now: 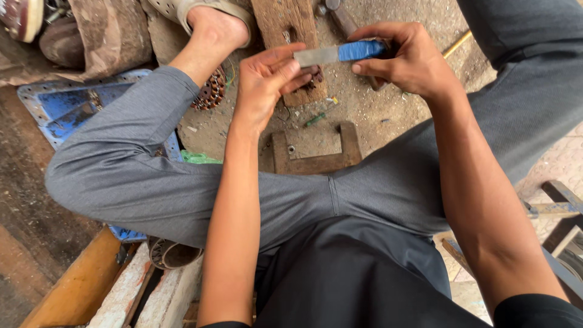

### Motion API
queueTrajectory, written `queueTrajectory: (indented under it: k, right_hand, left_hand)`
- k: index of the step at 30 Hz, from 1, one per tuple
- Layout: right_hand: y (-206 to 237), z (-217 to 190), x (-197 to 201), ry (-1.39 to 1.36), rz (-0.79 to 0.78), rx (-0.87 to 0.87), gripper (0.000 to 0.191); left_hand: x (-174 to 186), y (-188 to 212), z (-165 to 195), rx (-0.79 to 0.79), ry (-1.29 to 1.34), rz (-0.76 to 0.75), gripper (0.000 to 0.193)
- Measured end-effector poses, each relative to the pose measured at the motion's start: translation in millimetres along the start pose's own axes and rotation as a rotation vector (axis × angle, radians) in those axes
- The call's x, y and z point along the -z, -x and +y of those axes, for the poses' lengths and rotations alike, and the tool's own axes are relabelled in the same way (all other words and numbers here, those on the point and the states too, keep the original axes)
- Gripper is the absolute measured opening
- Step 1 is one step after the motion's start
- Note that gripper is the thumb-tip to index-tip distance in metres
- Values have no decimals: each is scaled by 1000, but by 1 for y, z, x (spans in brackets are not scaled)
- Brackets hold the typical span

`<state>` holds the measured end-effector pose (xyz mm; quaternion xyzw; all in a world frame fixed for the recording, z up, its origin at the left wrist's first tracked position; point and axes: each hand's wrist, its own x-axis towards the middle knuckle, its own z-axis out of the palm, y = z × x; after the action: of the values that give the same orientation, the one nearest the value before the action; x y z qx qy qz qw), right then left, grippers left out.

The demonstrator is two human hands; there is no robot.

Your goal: The person sits cross-legged and uses a hammer and chisel to repeatedly strike a small copper-wound component placed on a wooden block. They frequently reposition the component and the chisel between strikes.

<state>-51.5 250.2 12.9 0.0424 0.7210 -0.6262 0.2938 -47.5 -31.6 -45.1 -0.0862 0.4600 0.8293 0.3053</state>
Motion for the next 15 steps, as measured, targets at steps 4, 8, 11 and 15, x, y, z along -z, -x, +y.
queueTrajectory:
  k: [4, 8, 11, 15]
  right_hand:
    - [11, -1, -3, 527, 34, 202, 22]
    - [16, 7, -3, 661, 84, 173, 14]
    - [11, 18, -7, 701, 91, 187, 18]
    - [-9, 32, -21, 947, 52, 385, 24]
  left_hand:
    - [7, -4, -8, 101, 56, 39, 26]
    - [17, -16, -22, 148, -63, 131, 34]
    - [36, -28, -39, -185, -1242, 323, 55]
    - [56, -36, -69, -76, -1441, 205, 71]
